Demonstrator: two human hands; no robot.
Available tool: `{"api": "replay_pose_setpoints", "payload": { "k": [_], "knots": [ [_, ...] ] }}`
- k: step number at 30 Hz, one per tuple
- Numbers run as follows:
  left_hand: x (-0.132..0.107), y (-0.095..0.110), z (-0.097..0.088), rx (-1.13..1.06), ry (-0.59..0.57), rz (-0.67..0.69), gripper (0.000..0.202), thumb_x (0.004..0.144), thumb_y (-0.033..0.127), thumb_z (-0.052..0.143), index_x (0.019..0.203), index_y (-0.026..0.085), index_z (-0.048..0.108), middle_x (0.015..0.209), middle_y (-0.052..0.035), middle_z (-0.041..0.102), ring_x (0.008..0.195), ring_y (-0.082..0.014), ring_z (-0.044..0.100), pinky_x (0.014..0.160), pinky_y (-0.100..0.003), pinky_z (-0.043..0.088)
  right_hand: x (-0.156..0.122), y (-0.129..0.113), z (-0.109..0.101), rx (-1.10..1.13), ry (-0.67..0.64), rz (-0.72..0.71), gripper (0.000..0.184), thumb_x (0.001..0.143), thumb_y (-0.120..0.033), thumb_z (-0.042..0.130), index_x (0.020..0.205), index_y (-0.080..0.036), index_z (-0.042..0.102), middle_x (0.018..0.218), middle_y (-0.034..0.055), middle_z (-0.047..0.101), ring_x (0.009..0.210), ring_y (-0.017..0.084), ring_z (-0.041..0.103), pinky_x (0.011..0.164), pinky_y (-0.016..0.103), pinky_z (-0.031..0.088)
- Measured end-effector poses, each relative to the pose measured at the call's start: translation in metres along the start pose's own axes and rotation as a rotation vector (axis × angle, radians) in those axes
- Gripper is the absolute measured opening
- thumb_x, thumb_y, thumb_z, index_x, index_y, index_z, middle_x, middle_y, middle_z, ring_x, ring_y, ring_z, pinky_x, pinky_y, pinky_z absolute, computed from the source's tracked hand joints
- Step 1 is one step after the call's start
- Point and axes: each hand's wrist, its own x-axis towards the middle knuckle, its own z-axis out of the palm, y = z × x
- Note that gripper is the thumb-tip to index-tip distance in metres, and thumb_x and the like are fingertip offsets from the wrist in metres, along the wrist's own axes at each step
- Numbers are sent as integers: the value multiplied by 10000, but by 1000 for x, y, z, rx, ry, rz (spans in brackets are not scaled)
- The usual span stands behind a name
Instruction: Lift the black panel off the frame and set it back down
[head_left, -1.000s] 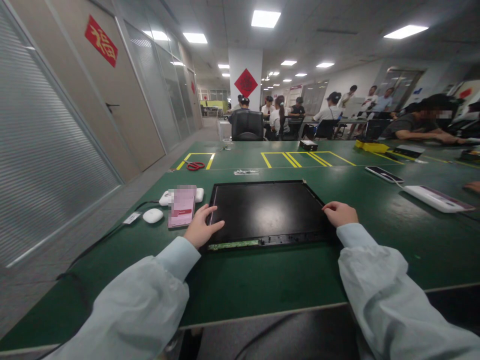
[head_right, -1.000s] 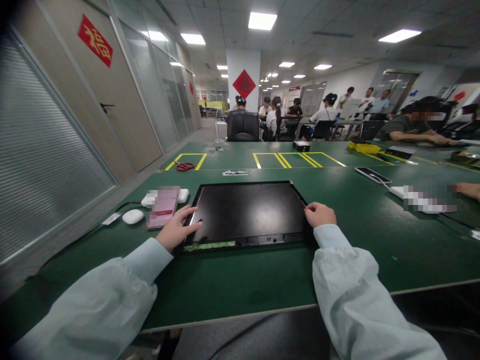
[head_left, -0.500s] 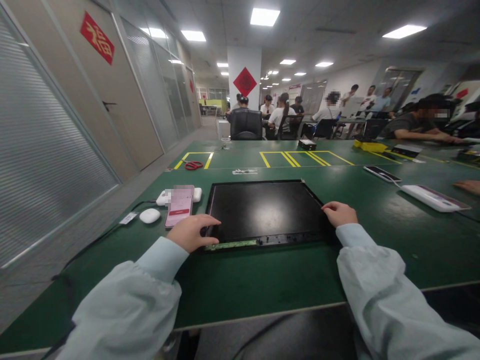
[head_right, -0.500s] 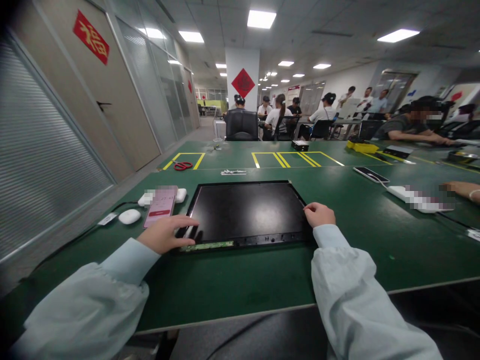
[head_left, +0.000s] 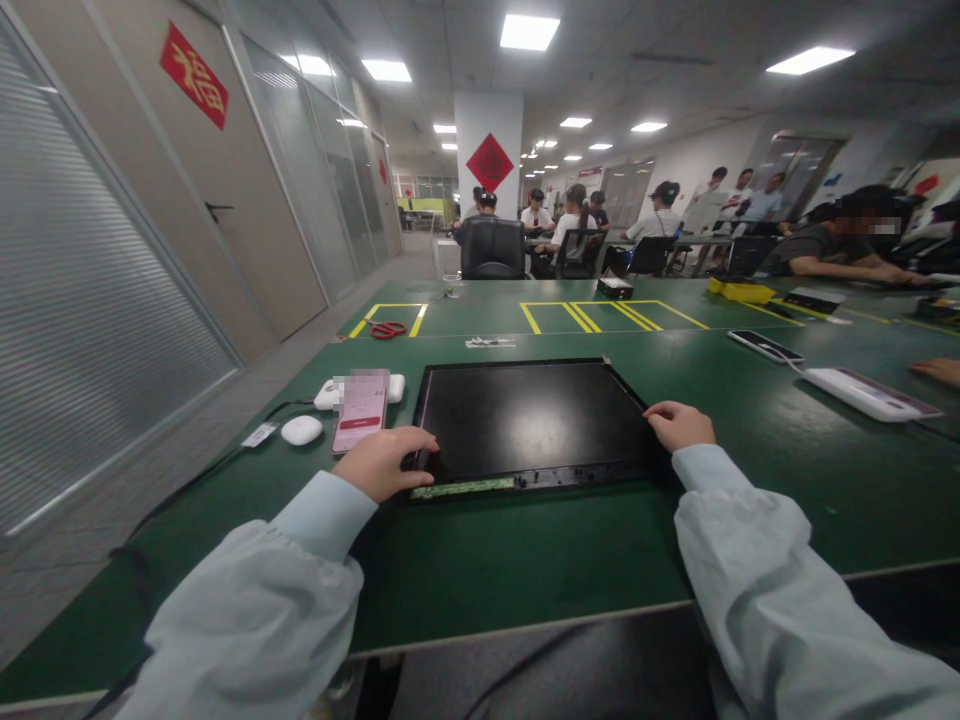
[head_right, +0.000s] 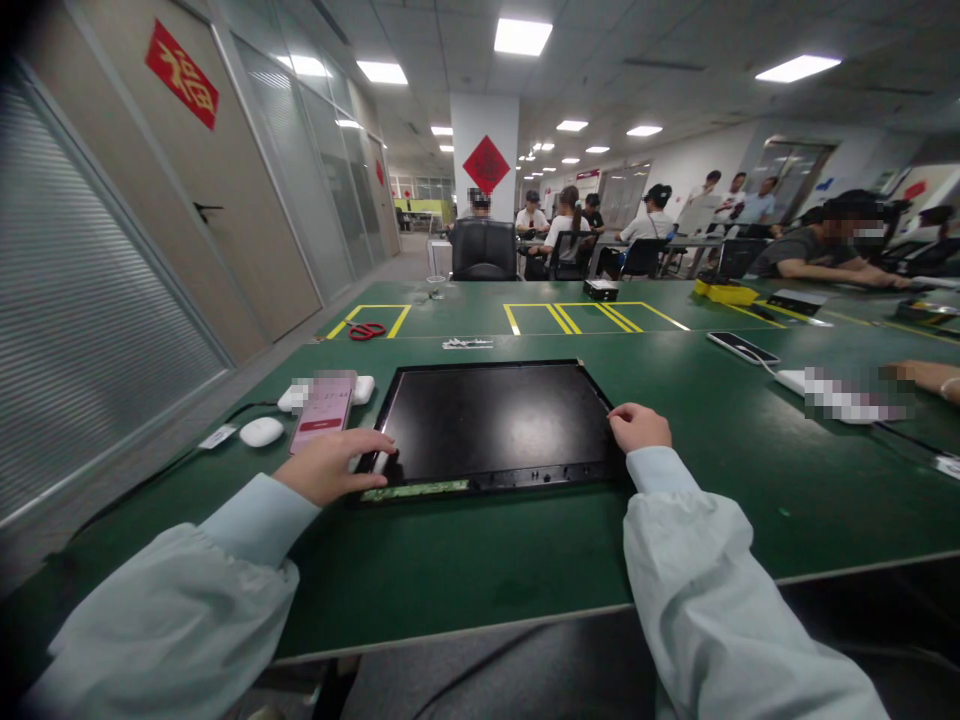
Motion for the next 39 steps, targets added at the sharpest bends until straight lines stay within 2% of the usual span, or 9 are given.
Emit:
{"api": "replay_pose_setpoints", "payload": {
  "k": [6, 10, 13, 16, 21, 26, 29, 32, 39],
  "knots": [
    [-1, 2, 2, -16, 64, 32, 311, 580, 359, 840, 883, 315, 789, 973, -34, 781, 934, -292, 704, 901, -367, 513, 0, -1, -1, 2, -9, -2, 204, 704, -290, 597, 780, -260, 784, 836, 38, 748, 813, 216, 662, 716, 295, 492],
    [-3, 1, 4, 80, 48, 91, 314, 650, 380, 798, 952, 297, 777, 1004, -42, 773, 930, -279, 710, 884, -366, 531, -2, -4, 0, 9, 1, -3, 202, 697, -281, 591, 761, -261, 781, 809, 35, 740, 786, 213, 650, 701, 300, 487],
    [-3, 0, 7, 188, 3, 93, 374, 756, 459, 698, 1057, 243, 745, 1131, -93, 734, 1045, -300, 682, 951, -426, 513, -7, -9, 1, 9, 22, -8, 193, 688, -271, 589, 735, -262, 775, 805, 28, 736, 788, 211, 645, 706, 301, 481],
    [-2, 0, 11, 259, 48, 70, 448, 836, 483, 590, 1137, 176, 715, 1308, -169, 635, 1187, -329, 612, 1042, -473, 455, -10, -13, 1, 32, 36, -13, 183, 674, -255, 591, 713, -261, 770, 801, 25, 733, 790, 209, 645, 723, 302, 481],
    [-2, -7, 21, 311, 99, -71, 556, 846, 422, 548, 1302, 113, 621, 1423, -241, 530, 1321, -378, 506, 1094, -527, 394, -7, -10, 5, 62, 100, -40, 239, 672, -253, 575, 788, -235, 784, 859, 57, 734, 834, 230, 652, 817, 344, 497],
    [-1, -16, 28, 237, 70, -156, 536, 853, 353, 532, 1323, 103, 595, 1373, -224, 604, 1352, -378, 490, 1120, -534, 365, -1, -3, 8, -12, 109, -49, 361, 669, -220, 563, 954, -221, 785, 1025, 80, 739, 1069, 276, 626, 1007, 429, 429],
    [1, -16, 28, 178, 98, -166, 475, 839, 250, 509, 1277, 116, 635, 1349, -208, 632, 1337, -359, 515, 1123, -520, 372, -1, -2, 6, 21, 34, 40, 424, 687, -196, 556, 1047, -210, 779, 1060, 80, 739, 1029, 255, 646, 965, 378, 458],
    [2, -13, 25, 163, 100, -190, 490, 792, 159, 496, 1250, 114, 663, 1340, -198, 642, 1308, -345, 547, 1118, -488, 392, -2, -3, 4, 66, -20, 90, 400, 701, -173, 546, 1008, -225, 796, 998, 64, 750, 930, 232, 664, 871, 331, 495],
    [-1, -1, 19, 113, 147, -268, 528, 727, 87, 504, 1206, 181, 704, 1170, -115, 737, 1087, -298, 674, 994, -405, 488, -5, -5, 4, 81, -4, 69, 349, 687, -166, 565, 918, -243, 816, 934, 47, 757, 863, 213, 671, 827, 307, 515]
  ]
}}
